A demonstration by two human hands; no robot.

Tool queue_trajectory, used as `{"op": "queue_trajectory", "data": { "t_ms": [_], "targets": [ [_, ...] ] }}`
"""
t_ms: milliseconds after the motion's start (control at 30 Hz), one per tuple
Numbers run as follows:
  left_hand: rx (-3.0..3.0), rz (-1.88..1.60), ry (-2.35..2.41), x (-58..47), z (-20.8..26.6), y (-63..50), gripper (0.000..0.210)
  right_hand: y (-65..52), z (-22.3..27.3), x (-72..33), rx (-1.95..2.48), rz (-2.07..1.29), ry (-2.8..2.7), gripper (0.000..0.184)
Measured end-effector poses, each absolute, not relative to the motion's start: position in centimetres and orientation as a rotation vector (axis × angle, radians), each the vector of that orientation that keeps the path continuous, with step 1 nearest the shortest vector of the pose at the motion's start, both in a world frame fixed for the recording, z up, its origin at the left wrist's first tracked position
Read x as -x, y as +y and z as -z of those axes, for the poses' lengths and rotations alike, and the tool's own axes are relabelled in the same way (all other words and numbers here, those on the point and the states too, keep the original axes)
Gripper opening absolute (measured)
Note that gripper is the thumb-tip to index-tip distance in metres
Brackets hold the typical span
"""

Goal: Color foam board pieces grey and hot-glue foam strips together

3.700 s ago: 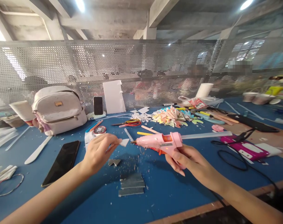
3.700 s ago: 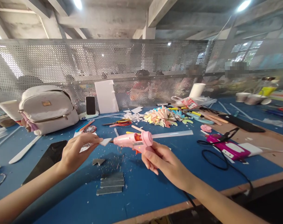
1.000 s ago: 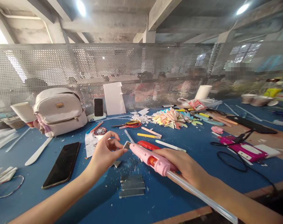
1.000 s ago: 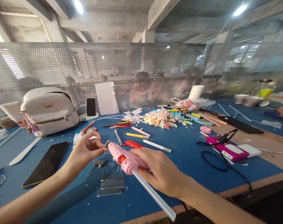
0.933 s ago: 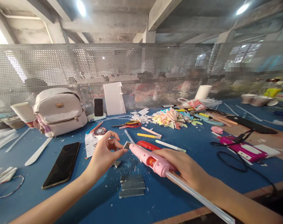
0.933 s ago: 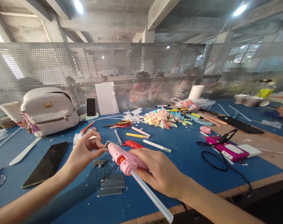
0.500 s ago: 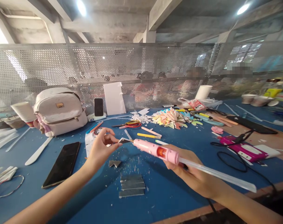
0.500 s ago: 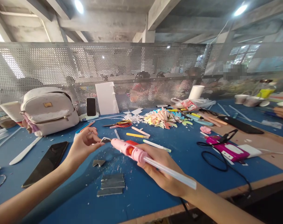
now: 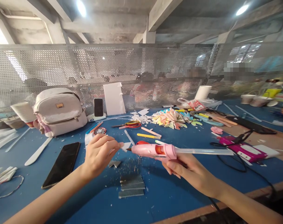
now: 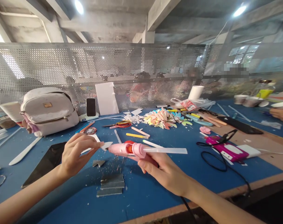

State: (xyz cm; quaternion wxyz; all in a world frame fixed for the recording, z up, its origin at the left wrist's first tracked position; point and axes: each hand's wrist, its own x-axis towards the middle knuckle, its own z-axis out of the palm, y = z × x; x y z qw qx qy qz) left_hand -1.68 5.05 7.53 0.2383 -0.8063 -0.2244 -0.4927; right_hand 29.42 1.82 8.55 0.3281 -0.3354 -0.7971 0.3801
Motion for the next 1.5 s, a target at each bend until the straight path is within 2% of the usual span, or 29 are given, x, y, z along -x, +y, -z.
{"op": "queue_trajectory", "data": {
  "t_ms": [233, 700, 1000, 1500],
  "targets": [
    [2.202, 1.258, -0.579, 2.0, -7.2, 5.2, 0.004, 2.0, -8.8, -29.4, 0.89, -1.012, -2.126, 0.051],
    [2.168, 1.095, -0.518, 2.4, -7.2, 5.1, 0.009, 2.6, -8.4, -29.5, 0.861, -1.025, -2.066, 0.035],
    [2.16, 1.098, -0.552, 3.0, -6.9, 5.7, 0.007, 2.8, -9.0, -30.1, 0.765, -1.012, -2.002, 0.044],
    [2.2, 1.168, -0.569, 2.7, -6.7, 5.5, 0.009, 2.6, -8.8, -29.2, 0.822, -1.001, -2.058, 0.041]
  ]
}}
